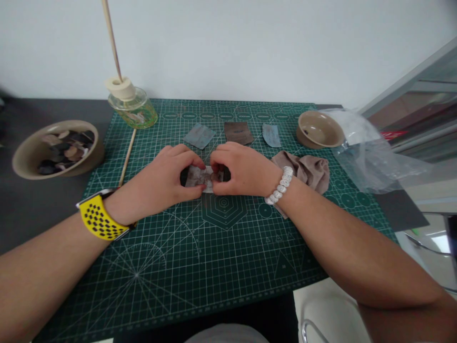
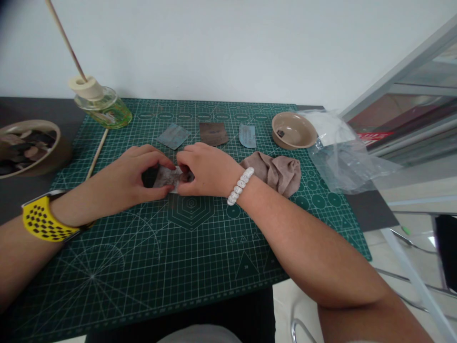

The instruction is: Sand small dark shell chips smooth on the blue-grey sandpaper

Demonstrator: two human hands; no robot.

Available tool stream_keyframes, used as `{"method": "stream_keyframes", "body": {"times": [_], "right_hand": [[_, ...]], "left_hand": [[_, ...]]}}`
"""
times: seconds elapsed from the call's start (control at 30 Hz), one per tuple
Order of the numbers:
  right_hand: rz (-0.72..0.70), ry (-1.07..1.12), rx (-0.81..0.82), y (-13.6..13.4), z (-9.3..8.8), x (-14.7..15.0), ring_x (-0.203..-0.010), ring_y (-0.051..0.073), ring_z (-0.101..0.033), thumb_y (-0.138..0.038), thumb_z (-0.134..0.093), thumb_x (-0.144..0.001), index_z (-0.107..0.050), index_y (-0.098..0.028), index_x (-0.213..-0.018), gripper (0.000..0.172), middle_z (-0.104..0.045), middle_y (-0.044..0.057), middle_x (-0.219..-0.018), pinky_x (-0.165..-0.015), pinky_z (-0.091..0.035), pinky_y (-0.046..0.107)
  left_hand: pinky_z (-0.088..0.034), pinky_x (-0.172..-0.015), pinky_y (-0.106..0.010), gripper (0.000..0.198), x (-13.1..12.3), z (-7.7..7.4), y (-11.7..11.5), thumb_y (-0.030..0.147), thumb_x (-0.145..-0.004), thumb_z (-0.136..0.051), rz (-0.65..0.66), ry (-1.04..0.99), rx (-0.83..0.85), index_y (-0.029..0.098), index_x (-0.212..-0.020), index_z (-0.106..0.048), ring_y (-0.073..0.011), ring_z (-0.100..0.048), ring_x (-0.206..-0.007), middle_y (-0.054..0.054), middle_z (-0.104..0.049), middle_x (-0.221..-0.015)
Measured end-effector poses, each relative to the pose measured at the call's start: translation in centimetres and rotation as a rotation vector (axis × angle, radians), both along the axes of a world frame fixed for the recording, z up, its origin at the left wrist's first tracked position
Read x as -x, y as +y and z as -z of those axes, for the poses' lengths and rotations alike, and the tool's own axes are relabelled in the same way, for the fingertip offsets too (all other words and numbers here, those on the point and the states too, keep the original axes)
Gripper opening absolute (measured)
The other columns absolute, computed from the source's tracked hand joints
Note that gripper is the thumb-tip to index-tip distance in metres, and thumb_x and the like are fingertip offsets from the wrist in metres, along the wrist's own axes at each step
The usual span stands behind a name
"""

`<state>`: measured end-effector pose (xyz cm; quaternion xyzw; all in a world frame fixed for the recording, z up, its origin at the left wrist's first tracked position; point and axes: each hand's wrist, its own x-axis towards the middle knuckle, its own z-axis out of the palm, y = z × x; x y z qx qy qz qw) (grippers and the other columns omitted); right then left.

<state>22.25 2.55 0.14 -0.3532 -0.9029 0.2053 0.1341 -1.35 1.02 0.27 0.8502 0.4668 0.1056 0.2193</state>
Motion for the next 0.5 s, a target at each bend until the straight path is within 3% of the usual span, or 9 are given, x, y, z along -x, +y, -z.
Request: {"method": "stream_keyframes", "body": {"times": [0.33,0.5], "right_hand": [[0.013,0.070,0.020,0.38,0.54,-0.05,-0.103,0.025,-0.062,-0.024,-0.072,-0.096,-0.073,-0.017,-0.100,0.007,-0.072,0.008,-0.105,-0.100,-0.046,0.039],[-0.005,0.089,0.021,0.21,0.69,0.12,-0.102,0.025,-0.062,-0.026,-0.077,-0.094,-0.073,-0.019,-0.096,0.009,-0.069,0.006,-0.100,-0.099,-0.047,0.039]], "left_hand": [[-0.050,-0.111,-0.051,0.037,-0.11,-0.05,-0.16,0.053,-0.086,-0.071,-0.002,-0.011,-0.001,0.025,-0.110,-0.073,-0.0347,-0.065,-0.117,-0.008,-0.072,-0.117],[-0.051,-0.110,-0.051,0.037,-0.16,-0.13,-0.14,0.052,-0.085,-0.071,0.005,-0.006,-0.002,0.024,-0.109,-0.073,-0.0351,-0.065,-0.116,-0.009,-0.071,-0.116]]}}
